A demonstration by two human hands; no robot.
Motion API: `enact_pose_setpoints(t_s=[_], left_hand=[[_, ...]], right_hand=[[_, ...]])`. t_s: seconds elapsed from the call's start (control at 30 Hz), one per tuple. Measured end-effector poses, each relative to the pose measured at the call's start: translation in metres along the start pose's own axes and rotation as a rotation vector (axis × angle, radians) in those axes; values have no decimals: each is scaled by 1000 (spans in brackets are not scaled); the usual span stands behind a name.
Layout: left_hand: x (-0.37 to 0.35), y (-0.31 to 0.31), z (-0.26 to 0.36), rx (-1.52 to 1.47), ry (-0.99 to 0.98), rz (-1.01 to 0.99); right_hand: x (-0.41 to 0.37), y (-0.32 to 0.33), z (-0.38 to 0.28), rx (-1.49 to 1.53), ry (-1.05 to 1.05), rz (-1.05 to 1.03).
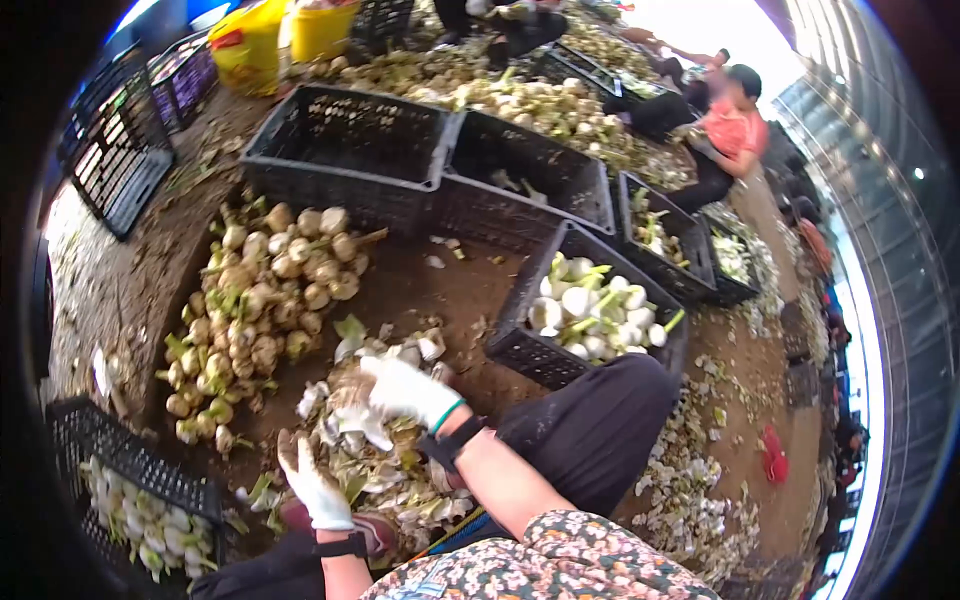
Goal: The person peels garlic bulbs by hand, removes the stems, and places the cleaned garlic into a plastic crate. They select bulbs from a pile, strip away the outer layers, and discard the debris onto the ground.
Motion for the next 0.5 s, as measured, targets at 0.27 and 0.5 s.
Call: enact_pose_setpoints(t_s=[0.27, 0.5], left_hand=[[3, -14, -10, -183, 66, 37], [0, -41, 0, -133, 2, -77]], right_hand=[[-130, 239, 33, -179, -123, 1471], [-166, 258, 96, -439, -500, 1099]])
Point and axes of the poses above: each hand's wrist, its own x-axis towards the middle knuckle, its own y-axis out of the back of the hand, z = x × y, the point moved 4 cm from there along x, towards the middle knuckle, and after that the axes turned 12 degrees about x, right-handed, at the moved point
